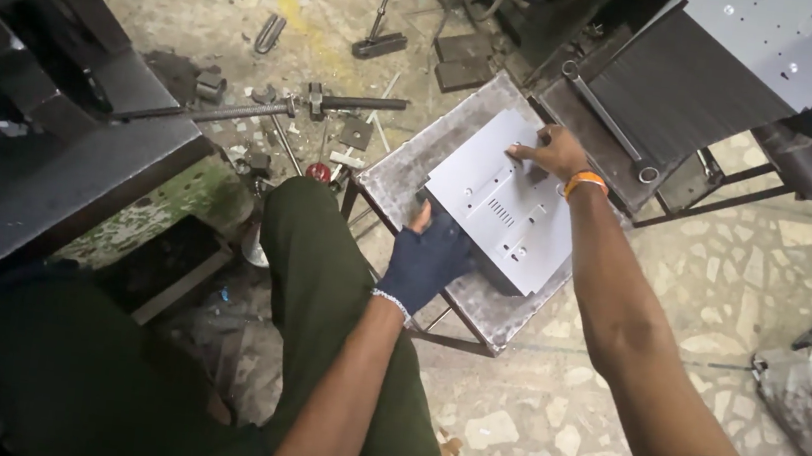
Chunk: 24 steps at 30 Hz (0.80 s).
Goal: The worker is picking up metal plates from a side stack and placing them into a central stack within a machine fixture.
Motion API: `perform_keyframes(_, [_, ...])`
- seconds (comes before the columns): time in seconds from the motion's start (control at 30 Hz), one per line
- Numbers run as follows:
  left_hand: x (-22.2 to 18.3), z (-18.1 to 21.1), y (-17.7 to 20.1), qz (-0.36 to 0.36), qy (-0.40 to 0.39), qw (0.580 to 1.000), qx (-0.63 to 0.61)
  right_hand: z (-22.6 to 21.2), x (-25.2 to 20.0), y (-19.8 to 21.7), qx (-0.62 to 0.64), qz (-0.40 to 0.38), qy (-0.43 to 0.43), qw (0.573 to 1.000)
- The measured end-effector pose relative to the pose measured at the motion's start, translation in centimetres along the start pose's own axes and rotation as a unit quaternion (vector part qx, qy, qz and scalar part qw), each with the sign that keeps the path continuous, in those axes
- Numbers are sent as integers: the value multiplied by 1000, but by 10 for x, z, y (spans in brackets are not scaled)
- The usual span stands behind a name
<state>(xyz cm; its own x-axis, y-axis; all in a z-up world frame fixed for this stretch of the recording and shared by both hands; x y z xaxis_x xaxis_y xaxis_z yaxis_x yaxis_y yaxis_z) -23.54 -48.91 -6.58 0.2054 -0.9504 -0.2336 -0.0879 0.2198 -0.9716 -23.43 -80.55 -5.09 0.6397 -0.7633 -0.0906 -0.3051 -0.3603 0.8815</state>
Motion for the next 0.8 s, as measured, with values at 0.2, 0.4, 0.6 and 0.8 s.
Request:
perform_keyframes(0.2, [-4,-1,-2,42,-44,996,67,3,6,-11,26,-1,7,1000])
perform_keyframes(0.4, [-14,9,-23,54,-23,993,102,23,34,-25,39,-28,36,998])
perform_keyframes(0.6, [-5,14,13,54,-31,989,135,11,53,-71,-124,91,122,980])
perform_keyframes(0.8, [-30,68,40,164,-151,975,14,-142,-44,-104,15,117,245,962])
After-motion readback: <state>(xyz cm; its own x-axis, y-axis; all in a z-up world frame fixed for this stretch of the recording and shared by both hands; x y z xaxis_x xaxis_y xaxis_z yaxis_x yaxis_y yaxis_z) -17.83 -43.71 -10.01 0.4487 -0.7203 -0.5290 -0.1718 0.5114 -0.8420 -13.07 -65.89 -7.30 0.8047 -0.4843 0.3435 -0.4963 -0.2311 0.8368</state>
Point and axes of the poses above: each hand's wrist, its own x-axis towards the middle knuckle, its own y-axis out of the back of the hand, z = x × y, the point moved 5 cm from there along x, towards the middle knuckle, and after that the axes turned 13 degrees about z, right-handed, at the moved point
